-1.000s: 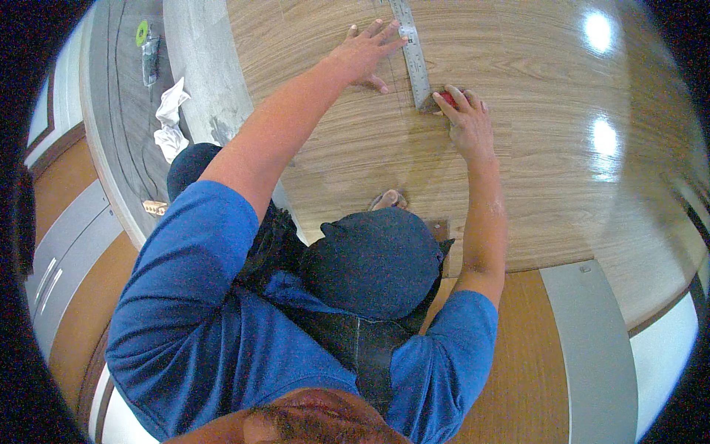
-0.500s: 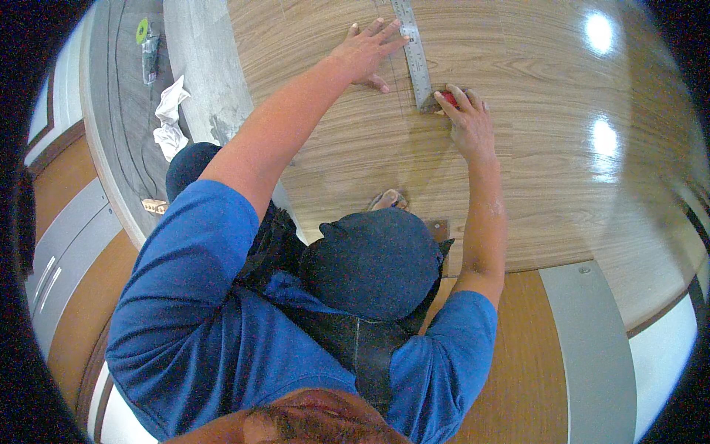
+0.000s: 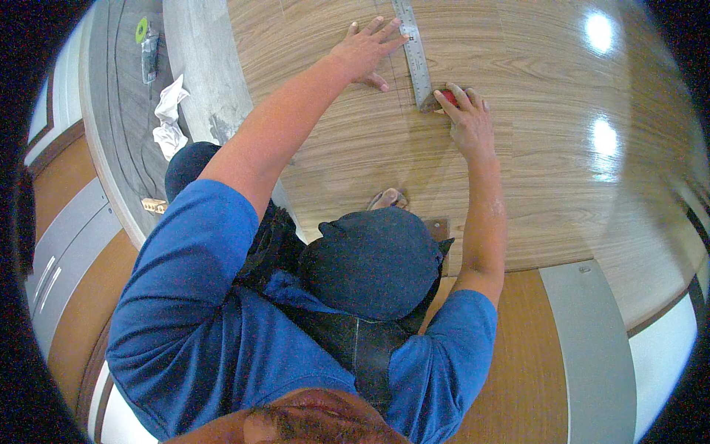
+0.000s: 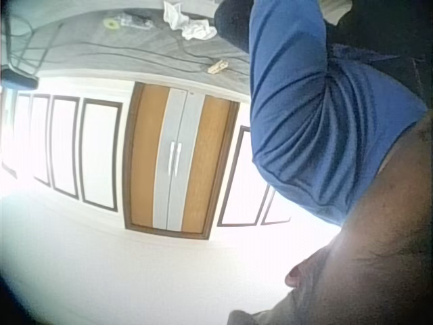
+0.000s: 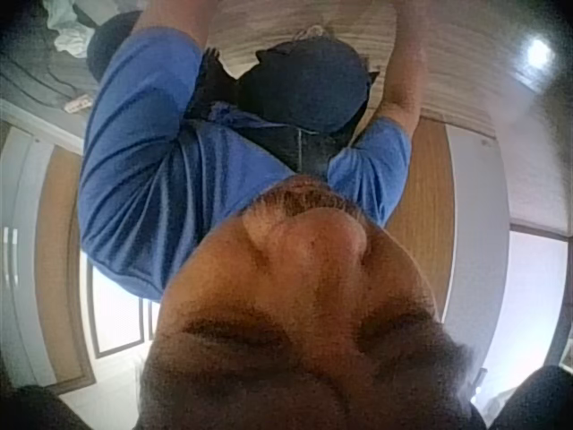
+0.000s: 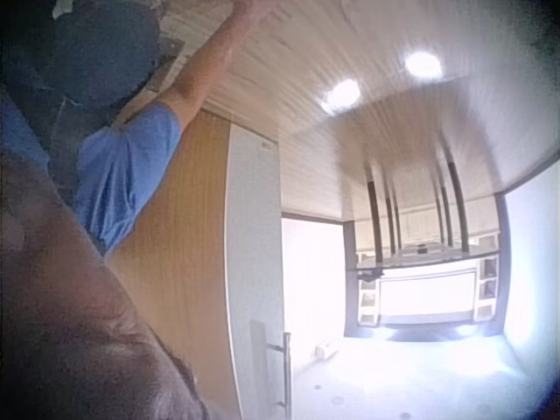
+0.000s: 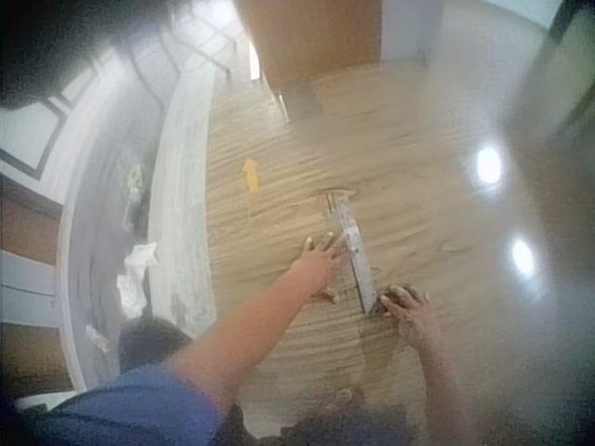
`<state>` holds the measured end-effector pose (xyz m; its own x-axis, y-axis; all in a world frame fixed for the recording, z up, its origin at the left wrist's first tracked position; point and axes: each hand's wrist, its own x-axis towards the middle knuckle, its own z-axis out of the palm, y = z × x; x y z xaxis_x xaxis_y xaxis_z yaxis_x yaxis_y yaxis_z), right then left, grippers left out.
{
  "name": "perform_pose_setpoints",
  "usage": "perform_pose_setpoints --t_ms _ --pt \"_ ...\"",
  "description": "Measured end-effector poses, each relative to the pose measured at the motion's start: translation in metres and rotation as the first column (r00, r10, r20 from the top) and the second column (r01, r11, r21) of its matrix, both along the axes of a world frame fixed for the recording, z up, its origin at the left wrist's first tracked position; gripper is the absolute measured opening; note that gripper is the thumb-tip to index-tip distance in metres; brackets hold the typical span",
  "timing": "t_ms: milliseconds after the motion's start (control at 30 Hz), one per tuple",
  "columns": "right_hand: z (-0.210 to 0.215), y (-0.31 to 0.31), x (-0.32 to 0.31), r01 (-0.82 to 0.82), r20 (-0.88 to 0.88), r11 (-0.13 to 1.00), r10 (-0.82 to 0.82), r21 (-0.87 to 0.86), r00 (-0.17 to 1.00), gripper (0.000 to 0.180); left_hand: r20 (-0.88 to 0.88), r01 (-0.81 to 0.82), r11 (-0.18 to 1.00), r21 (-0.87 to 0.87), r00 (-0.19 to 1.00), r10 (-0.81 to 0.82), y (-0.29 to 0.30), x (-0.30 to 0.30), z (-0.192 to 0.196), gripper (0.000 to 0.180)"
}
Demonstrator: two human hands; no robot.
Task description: The person measures and marks a line on a wooden floor tile using a metal ruler and a red marker. They then use an angle grinder to cut along the marked line on the floor tile.
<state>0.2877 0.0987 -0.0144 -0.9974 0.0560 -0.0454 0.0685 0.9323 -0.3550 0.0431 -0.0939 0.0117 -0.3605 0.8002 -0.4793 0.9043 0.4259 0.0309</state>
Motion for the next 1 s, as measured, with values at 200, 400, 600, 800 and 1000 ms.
perform_pose_setpoints --t_ms 200,400,600,800,1000 --pt "0.0013 -0.0007 0.0002 0.005 -0.014 1.000 -0.005 -0.006 1.000 0.066 -0.001 0.008 1.000 -0.005 1.000 -0.008 0.0004 -0.0006 0.0005 0.128" --pt "0.0005 0.0009 0.0010 0.002 0.003 1.000 -0.002 0.000 1.000 0.071 0.008 0.007 1.000 -0.016 1.000 -0.006 0.0024 -0.0012 0.0030 0.128" --pt "0.0005 0.0008 0.0004 -0.001 0.006 1.000 0.001 -0.001 1.000 0.076 0.008 -0.006 1.000 0.009 1.000 0.006 0.0007 -0.0008 0.0005 0.129" --pt "-0.0001 0.0014 0.0010 -0.008 -0.017 1.000 0.008 0.002 1.000 0.074 0.017 -0.006 1.000 0.002 1.000 0.006 0.0015 -0.0008 0.0001 0.129" --pt "0.0005 0.0022 -0.0004 -0.021 -0.007 0.999 0.022 0.033 1.000 0.066 0.026 -0.011 1.000 -0.012 1.000 0.011 0.0029 -0.0009 0.0033 0.128"
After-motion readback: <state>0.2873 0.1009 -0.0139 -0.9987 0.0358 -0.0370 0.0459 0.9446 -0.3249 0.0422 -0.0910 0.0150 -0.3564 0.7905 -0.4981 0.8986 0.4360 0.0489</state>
